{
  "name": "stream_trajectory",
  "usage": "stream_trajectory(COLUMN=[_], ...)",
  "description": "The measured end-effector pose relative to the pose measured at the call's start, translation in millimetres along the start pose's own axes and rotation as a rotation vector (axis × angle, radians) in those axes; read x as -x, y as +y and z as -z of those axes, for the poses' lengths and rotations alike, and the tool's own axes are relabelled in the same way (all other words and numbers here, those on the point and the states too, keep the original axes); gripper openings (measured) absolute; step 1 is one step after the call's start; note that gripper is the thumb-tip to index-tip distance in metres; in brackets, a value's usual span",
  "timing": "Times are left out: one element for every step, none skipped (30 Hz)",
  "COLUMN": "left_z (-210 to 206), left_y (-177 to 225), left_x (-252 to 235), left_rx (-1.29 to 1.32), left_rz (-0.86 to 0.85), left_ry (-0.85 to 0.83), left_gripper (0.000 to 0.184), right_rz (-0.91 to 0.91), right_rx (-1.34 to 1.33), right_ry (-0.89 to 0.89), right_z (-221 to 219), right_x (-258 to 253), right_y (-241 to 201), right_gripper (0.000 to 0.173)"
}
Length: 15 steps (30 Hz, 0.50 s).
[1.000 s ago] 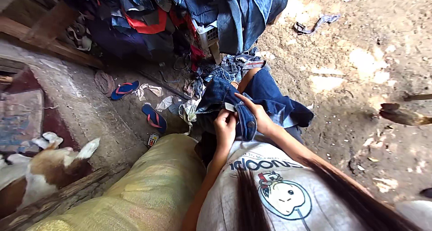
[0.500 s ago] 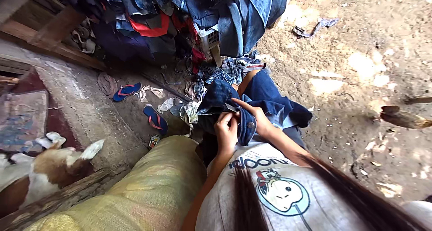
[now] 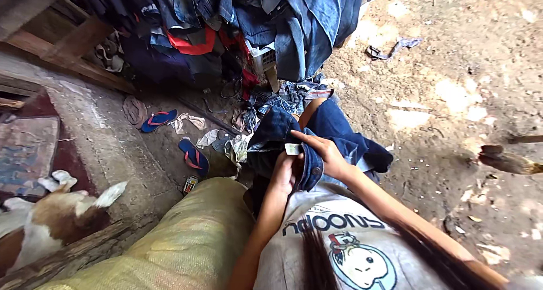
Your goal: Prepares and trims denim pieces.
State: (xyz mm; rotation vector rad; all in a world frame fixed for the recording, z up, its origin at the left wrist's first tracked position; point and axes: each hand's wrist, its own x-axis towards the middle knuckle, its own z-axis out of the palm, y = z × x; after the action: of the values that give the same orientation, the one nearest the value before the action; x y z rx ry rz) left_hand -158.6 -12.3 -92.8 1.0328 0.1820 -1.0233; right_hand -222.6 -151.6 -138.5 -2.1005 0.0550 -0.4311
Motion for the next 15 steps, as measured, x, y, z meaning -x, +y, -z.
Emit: stream_trajectory(left_z=[2,3,3,3,2,3,5,7,9,10,10,9,8,7,8], left_y=[1,1,0,-1,-4,-7,-10,-12,-13,-14,-13,-13,-12,-11,-8], left_x=[0,0,0,-2,-3,-5,-7,-9,-10,-10,-10,-10,-10,-11,-11], left_rx=[-0.056,-0.098,-0.122,-0.137,-0.154,-0.180,-0.219,-0.273,-0.331,-0.382,-0.409,-0.421,-0.425,-0.432,-0.451], left_rz=[-0.030,-0.058,-0.086,-0.122,-0.163,-0.208,-0.257,-0.304,-0.350,-0.388,-0.404,-0.398,-0.381,-0.352,-0.316], left_ry=[-0.023,-0.023,-0.008,0.009,0.021,0.021,0.012,-0.004,-0.018,-0.021,-0.006,0.024,0.058,0.084,0.079], left_gripper=[0.030,0.030,0.031,0.031,0.031,0.030,0.029,0.027,0.026,0.025,0.025,0.024,0.024,0.026,0.030], right_rz=[-0.016,-0.037,-0.064,-0.099,-0.147,-0.190,-0.218,-0.237,-0.247,-0.258,-0.282,-0.315,-0.355,-0.386,-0.395], right_rx=[-0.010,-0.016,-0.027,-0.050,-0.085,-0.130,-0.187,-0.255,-0.329,-0.403,-0.473,-0.532,-0.574,-0.579,-0.549], right_ry=[0.006,0.005,-0.001,-0.003,-0.008,-0.009,-0.010,-0.012,-0.008,0.001,0.006,0.009,0.009,0.008,0.004], right_z=[0,0,-1,-1,-1,-2,-2,-1,-1,-1,-1,0,1,1,2], right_x=[3,6,9,11,12,12,12,13,13,14,14,14,14,13,10], right_y=[1,1,1,1,0,-1,-2,-4,-7,-10,-13,-16,-19,-21,-22], right_gripper=[0.051,0.054,0.056,0.058,0.058,0.056,0.051,0.045,0.040,0.038,0.037,0.038,0.037,0.036,0.036])
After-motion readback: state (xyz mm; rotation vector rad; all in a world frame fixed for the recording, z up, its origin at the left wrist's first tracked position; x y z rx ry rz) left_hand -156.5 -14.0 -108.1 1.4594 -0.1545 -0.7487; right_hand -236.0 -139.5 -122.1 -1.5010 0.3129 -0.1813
